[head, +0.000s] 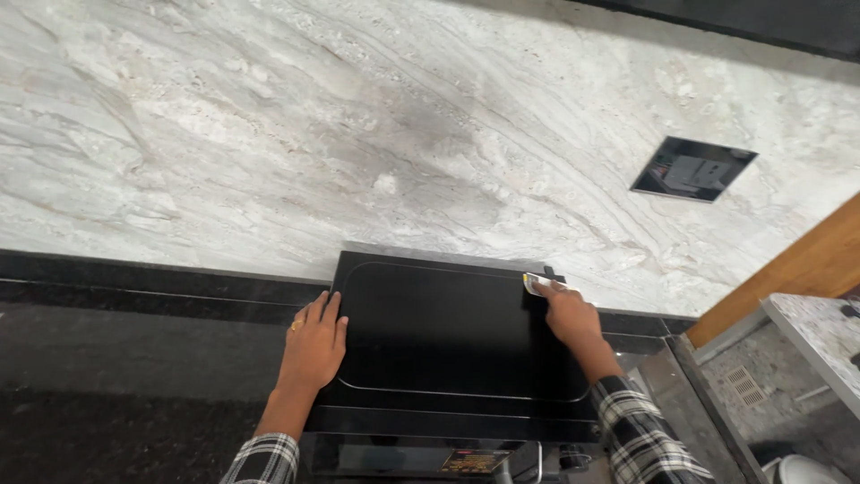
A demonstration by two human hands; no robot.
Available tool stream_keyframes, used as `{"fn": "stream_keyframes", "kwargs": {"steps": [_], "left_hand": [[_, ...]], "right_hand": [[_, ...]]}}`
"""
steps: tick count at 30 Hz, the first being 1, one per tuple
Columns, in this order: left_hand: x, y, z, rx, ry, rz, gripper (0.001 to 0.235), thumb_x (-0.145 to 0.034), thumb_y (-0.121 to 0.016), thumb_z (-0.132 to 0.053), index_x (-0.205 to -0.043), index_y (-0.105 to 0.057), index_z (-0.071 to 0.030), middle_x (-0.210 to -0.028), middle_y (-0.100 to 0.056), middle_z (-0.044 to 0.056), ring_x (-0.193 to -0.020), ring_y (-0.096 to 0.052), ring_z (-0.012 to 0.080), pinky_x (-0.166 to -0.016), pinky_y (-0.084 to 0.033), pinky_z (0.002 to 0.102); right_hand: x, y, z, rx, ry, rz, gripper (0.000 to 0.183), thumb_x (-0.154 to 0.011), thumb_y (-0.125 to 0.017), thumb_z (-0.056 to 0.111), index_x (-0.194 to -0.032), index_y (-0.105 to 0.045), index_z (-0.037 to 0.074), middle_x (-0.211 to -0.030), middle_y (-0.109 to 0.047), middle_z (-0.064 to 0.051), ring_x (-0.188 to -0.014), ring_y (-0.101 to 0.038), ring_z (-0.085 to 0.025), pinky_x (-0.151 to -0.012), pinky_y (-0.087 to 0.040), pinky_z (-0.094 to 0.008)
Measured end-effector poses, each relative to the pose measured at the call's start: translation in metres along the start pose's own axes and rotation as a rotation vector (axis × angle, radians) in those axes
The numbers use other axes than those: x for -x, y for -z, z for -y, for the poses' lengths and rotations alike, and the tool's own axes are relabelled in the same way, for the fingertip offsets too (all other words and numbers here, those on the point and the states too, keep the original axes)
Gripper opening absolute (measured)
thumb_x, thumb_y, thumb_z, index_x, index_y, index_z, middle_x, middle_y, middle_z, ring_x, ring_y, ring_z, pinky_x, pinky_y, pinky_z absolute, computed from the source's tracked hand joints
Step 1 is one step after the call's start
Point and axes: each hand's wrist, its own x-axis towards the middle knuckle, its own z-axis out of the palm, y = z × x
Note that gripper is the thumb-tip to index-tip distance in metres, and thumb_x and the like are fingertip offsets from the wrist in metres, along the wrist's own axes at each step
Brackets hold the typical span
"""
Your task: The person wipes a black granite countertop and the top surface of a black electric grill using a small white cloth. The cleaning action moves from the area next to the sink to the appliance.
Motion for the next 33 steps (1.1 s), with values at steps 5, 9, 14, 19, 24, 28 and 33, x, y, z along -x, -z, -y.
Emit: {"fn": "stream_keyframes", "kwargs": {"steps": [5,9,14,19,24,28,33], "left_hand": [[0.005,0.015,-0.012,-0.06,-0.003,0.024,0.054,-0.102,-0.046,-0.038,-0.152,-0.045,-0.016,-0.155,-0.043,0.011,-0.142,-0.041,0.0333,-0.114,-0.037,0.052],[-0.007,0.012,-0.017,-0.23,-0.082,0.052,0.052,-0.102,-0.045,-0.039,-0.151,-0.045,-0.02,-0.152,-0.044,0.011,-0.142,-0.04,0.031,-0.116,-0.035,0.052],[-0.01,0.017,-0.036,-0.144,0.017,0.089,0.051,-0.102,-0.046,-0.04,-0.15,-0.046,-0.02,-0.155,-0.039,0.009,-0.143,-0.039,0.0327,-0.113,-0.037,0.054],[-0.008,0.012,-0.04,-0.062,0.076,0.075,0.052,-0.103,-0.045,-0.04,-0.15,-0.048,-0.018,-0.157,-0.038,0.008,-0.141,-0.042,0.0346,-0.111,-0.041,0.054],[-0.004,0.007,-0.038,-0.105,0.059,0.047,0.051,-0.103,-0.044,-0.04,-0.149,-0.05,-0.017,-0.157,-0.038,0.009,-0.141,-0.043,0.0347,-0.11,-0.042,0.053],[-0.006,0.008,-0.038,-0.105,0.065,0.033,0.051,-0.103,-0.044,-0.04,-0.148,-0.05,-0.016,-0.156,-0.039,0.01,-0.141,-0.043,0.0346,-0.11,-0.041,0.053],[-0.005,0.015,-0.043,-0.066,0.05,0.008,0.05,-0.103,-0.046,-0.038,-0.147,-0.053,-0.016,-0.154,-0.042,0.01,-0.141,-0.043,0.0337,-0.11,-0.041,0.053]], "right_hand": [[0.015,0.002,0.044,0.031,0.005,-0.025,0.062,-0.089,-0.055,0.008,-0.143,-0.055,0.039,-0.154,-0.052,-0.004,-0.133,-0.057,-0.03,-0.104,-0.052,-0.049],[0.031,0.022,0.088,0.042,0.026,0.028,0.058,-0.096,-0.052,0.01,-0.146,-0.054,0.039,-0.156,-0.051,-0.003,-0.136,-0.056,-0.028,-0.11,-0.048,-0.052],[0.052,0.023,0.111,-0.012,0.132,0.022,0.056,-0.093,-0.053,0.008,-0.142,-0.056,0.035,-0.157,-0.045,-0.003,-0.144,-0.042,-0.029,-0.116,-0.028,-0.067],[0.068,0.029,0.096,-0.025,0.187,-0.02,0.049,-0.096,-0.052,0.01,-0.138,-0.059,0.033,-0.156,-0.047,-0.002,-0.146,-0.042,-0.027,-0.117,-0.025,-0.07],[0.067,0.022,0.055,0.043,0.084,-0.01,0.045,-0.098,-0.05,0.012,-0.136,-0.061,0.033,-0.151,-0.054,0.0,-0.141,-0.049,-0.027,-0.117,-0.029,-0.071],[0.06,0.008,0.027,0.054,0.049,-0.041,0.05,-0.095,-0.049,0.01,-0.136,-0.061,0.034,-0.149,-0.055,-0.002,-0.139,-0.05,-0.029,-0.113,-0.03,-0.073],[0.069,0.005,0.03,-0.001,-0.068,-0.116,0.044,-0.097,-0.049,0.018,-0.135,-0.063,0.037,-0.145,-0.059,-0.001,-0.135,-0.055,-0.029,-0.11,-0.035,-0.073]]}}
